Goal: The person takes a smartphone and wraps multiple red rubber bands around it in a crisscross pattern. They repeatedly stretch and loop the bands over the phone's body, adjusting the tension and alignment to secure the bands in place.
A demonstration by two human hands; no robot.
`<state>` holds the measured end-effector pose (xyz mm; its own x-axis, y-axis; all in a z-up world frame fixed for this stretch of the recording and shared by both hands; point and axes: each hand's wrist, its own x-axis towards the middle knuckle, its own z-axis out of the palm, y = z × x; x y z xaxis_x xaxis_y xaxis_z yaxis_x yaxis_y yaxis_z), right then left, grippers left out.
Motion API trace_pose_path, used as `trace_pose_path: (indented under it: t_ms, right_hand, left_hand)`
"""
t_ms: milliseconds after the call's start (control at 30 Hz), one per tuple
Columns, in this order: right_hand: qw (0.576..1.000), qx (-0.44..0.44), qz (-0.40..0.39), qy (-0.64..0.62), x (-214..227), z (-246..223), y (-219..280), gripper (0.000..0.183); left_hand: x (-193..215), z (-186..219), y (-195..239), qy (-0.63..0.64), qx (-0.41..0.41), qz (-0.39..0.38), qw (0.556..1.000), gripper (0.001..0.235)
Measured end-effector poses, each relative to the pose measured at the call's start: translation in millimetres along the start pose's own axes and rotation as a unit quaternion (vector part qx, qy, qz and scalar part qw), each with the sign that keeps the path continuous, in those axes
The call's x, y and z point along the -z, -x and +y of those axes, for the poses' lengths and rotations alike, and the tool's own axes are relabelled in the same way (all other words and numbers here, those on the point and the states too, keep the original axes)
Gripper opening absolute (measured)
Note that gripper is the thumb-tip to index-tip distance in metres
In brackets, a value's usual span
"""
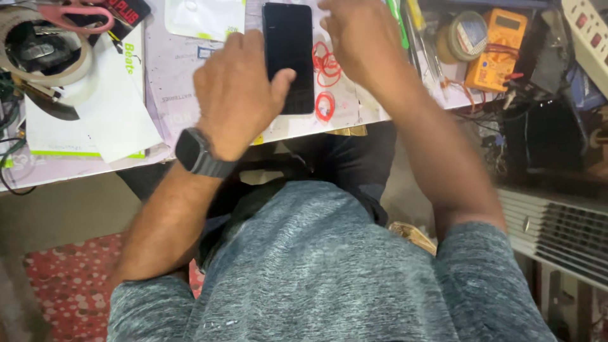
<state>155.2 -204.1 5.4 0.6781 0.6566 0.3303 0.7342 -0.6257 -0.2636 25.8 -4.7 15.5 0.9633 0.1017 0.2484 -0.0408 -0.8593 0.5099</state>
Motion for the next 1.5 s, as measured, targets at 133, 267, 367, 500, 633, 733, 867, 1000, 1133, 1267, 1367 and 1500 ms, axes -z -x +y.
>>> trace_pose_path:
  t_ms: [133, 267, 367, 500, 633, 733, 867, 1000, 1133, 1267, 1367, 1500]
  right_hand:
    - [0.996, 0.008, -0.087, -0.021, 3, 11, -15, 0.017]
    - [0.991, 0.022, -0.128, -0.030, 3, 16, -7, 0.019]
    - [0.991, 0.029, -0.126, -0.016, -3, 9, -1, 0.009]
    - [0.994, 0.055, -0.091, -0.026, 3, 11, 7, 0.006]
    - [0.982, -0.043, -0.090, -0.158, 14, 28, 10, 0.008]
    - [0.946, -0.133, -0.080, -0.285, 14, 36, 14, 0.009]
    - [0.918, -0.080, -0.032, -0.387, 15, 35, 11, 0.012]
    - [0.800, -0.148, -0.032, -0.581, 32, 30, 15, 0.006]
    - [0.584, -0.221, -0.087, -0.776, 49, 22, 24, 0.014]
    - [0.633, -0.244, -0.145, -0.720, 35, 16, 32, 0.013]
    - [0.750, -0.240, -0.087, -0.610, 24, 16, 19, 0.020]
    - [0.846, -0.254, -0.106, -0.457, 10, 11, 7, 0.021]
  left_hand:
    - [-2, 10, 13, 0.031, -0.038, -0.003, 0.999, 0.061]
    - [-5, 5, 27, 0.070, -0.072, -0.010, 0.995, 0.063]
    - [-5, 1, 27, 0.075, -0.070, 0.021, 0.994, 0.056]
    - [-6, -1, 22, 0.100, -0.074, 0.040, 0.991, 0.045]
    - [-16, 0, 7, 0.144, -0.101, 0.050, 0.983, 0.035]
    - [-30, 7, -16, 0.163, -0.138, 0.068, 0.975, 0.036]
    - [-44, 20, -46, 0.159, -0.179, 0.088, 0.967, 0.030]
    - [-50, 33, -57, 0.161, -0.176, 0.067, 0.969, 0.009]
    - [-38, 33, -71, 0.217, -0.166, 0.077, 0.959, 0.005]
    - [-30, 27, -65, 0.145, -0.167, 0.044, 0.974, 0.004]
    - [-20, 22, -51, 0.216, -0.144, 0.004, 0.966, 0.026]
    - [-14, 7, -24, 0.038, 0.015, -0.001, 0.999, 0.057]
